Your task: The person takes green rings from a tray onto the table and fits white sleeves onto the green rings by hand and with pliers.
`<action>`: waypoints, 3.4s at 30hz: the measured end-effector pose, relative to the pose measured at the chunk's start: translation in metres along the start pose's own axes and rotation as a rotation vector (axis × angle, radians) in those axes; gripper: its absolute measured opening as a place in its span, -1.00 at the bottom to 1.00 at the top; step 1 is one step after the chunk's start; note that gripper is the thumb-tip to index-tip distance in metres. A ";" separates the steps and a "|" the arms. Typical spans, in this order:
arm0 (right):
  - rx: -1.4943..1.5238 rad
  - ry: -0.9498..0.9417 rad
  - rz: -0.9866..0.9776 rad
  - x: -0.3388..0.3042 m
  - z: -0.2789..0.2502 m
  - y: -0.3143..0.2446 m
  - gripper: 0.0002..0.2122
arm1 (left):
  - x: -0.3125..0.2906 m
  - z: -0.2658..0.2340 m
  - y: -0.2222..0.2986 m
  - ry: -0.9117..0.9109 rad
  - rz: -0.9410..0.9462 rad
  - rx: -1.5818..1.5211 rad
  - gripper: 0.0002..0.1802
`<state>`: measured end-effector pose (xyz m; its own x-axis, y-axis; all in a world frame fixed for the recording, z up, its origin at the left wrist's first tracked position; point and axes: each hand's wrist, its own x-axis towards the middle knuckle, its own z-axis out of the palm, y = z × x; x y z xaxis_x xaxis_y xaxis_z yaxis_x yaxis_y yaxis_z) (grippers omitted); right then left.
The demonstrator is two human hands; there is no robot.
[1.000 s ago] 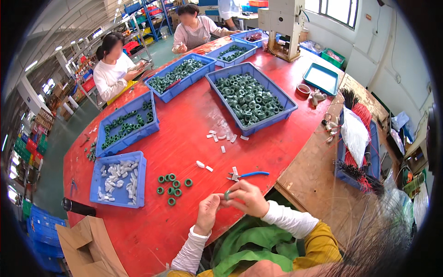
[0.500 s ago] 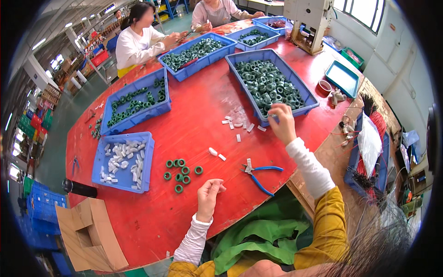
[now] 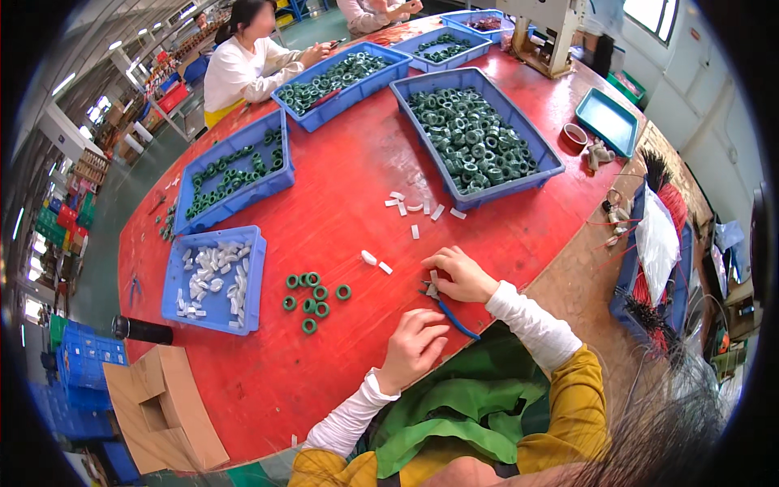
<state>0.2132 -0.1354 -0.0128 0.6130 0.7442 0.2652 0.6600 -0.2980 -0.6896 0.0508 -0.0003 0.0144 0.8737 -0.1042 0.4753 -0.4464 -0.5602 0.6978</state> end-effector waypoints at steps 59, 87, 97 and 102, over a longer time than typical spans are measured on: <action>-0.015 0.298 -0.401 -0.030 -0.022 -0.079 -0.85 | 0.003 -0.018 -0.009 -0.009 -0.904 -1.026 -0.43; -0.144 0.090 -0.462 -0.032 -0.005 -0.073 -0.85 | -0.016 -0.065 0.002 -0.028 -0.736 -1.144 -0.79; -0.173 -0.059 -0.353 -0.047 0.012 -0.093 -0.80 | -0.012 -0.081 0.025 -0.227 -0.693 -0.792 -0.77; -0.102 -0.086 -0.346 -0.056 0.007 -0.101 -0.52 | -0.012 -0.105 0.030 -0.380 -0.694 -0.581 -0.75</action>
<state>0.1093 -0.1434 0.0371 0.3099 0.8578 0.4101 0.8642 -0.0744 -0.4976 0.0070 0.0704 0.0860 0.9367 -0.2191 -0.2730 0.2527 -0.1164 0.9605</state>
